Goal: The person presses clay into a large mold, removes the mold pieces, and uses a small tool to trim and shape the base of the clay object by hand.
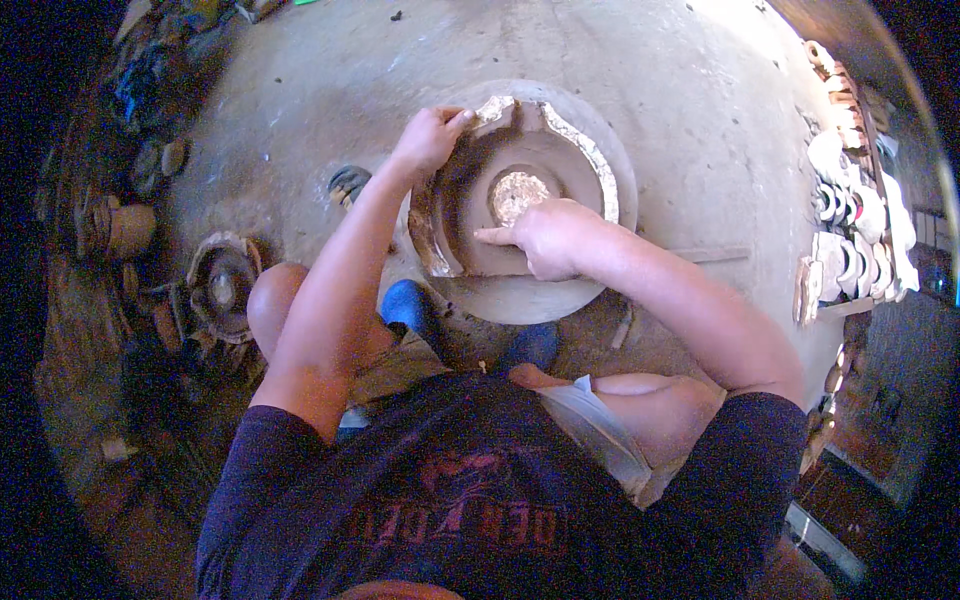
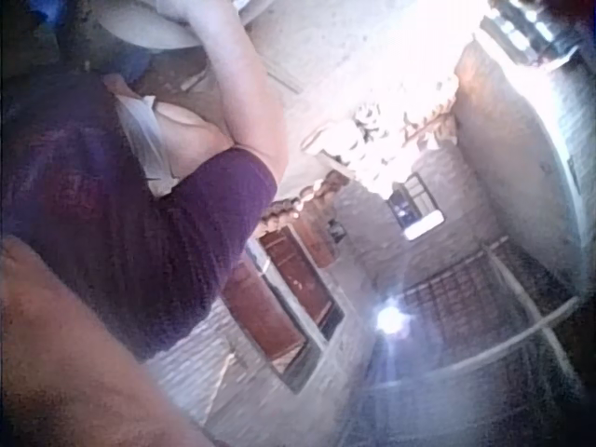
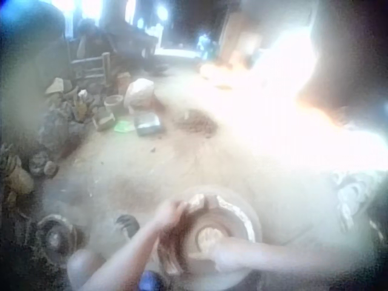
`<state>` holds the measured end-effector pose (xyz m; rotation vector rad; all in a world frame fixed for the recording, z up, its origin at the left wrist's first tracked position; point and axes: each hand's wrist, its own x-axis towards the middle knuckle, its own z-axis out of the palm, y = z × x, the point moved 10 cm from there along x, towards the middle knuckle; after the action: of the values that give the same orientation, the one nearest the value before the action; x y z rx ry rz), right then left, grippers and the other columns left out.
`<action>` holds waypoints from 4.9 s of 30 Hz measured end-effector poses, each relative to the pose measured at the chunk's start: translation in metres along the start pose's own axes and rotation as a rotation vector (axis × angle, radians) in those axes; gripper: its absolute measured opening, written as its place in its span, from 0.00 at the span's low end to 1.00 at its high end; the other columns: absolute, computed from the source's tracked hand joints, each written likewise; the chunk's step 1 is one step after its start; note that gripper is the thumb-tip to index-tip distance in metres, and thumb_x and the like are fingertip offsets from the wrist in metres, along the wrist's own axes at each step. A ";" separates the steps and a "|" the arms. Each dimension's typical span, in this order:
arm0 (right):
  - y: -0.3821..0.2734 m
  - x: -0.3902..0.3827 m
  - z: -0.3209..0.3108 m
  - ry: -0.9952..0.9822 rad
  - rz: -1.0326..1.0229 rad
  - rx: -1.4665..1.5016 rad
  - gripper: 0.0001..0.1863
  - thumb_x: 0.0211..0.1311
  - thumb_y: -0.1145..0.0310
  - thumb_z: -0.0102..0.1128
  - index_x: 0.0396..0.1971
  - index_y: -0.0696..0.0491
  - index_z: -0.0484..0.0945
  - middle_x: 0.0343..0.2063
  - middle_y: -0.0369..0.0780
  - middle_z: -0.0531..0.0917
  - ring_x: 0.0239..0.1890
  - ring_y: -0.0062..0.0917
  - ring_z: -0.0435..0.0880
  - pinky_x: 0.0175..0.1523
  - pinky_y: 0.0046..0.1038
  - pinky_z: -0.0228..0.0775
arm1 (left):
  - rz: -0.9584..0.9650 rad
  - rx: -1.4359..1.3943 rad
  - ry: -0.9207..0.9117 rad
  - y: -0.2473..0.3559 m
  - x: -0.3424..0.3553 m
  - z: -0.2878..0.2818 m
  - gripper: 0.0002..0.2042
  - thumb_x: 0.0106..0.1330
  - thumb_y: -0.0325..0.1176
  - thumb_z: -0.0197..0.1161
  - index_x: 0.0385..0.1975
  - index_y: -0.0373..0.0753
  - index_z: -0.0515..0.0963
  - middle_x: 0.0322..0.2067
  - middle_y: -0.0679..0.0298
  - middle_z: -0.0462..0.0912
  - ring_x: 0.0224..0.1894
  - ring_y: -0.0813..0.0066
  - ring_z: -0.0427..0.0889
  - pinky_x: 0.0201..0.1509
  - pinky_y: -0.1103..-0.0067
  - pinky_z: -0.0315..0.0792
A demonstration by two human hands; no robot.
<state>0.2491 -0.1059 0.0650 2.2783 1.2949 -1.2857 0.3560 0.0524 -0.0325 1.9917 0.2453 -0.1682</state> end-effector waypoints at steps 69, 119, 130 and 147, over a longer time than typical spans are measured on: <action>0.138 -0.170 0.699 0.576 0.701 0.488 0.32 0.55 0.38 0.74 0.26 0.59 0.87 0.24 0.53 0.87 0.28 0.48 0.86 0.38 0.50 0.76 | -1.201 -0.445 1.724 -0.667 -0.458 -0.393 0.50 0.73 0.72 0.43 0.79 0.31 0.53 0.80 0.44 0.50 0.81 0.44 0.50 0.81 0.51 0.50; -0.150 0.031 -0.072 1.043 -0.545 1.480 0.35 0.80 0.45 0.53 0.71 0.60 0.68 0.63 0.44 0.77 0.53 0.29 0.84 0.56 0.33 0.81 | 0.371 -1.473 0.929 -0.185 -0.483 -0.279 0.21 0.79 0.39 0.59 0.66 0.35 0.74 0.61 0.59 0.82 0.63 0.64 0.81 0.71 0.66 0.71; -0.214 -0.056 -0.099 1.134 -1.286 2.275 0.41 0.80 0.33 0.37 0.71 0.55 0.70 0.67 0.44 0.78 0.68 0.38 0.76 0.75 0.41 0.65 | 0.611 -1.066 0.646 0.021 -0.485 -0.219 0.33 0.75 0.46 0.65 0.73 0.34 0.63 0.68 0.55 0.73 0.69 0.59 0.73 0.73 0.61 0.70; -0.201 -0.044 0.020 0.546 -0.918 2.548 0.37 0.79 0.39 0.49 0.68 0.58 0.74 0.62 0.45 0.82 0.60 0.37 0.83 0.69 0.38 0.73 | 0.913 -1.229 0.224 0.122 -0.336 -0.215 0.49 0.66 0.68 0.65 0.78 0.43 0.57 0.75 0.58 0.63 0.76 0.58 0.63 0.78 0.59 0.64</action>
<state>0.0708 -0.0252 0.1301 -0.3876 0.0799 0.7576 0.0619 0.1658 0.2417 0.7349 -0.3728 0.6525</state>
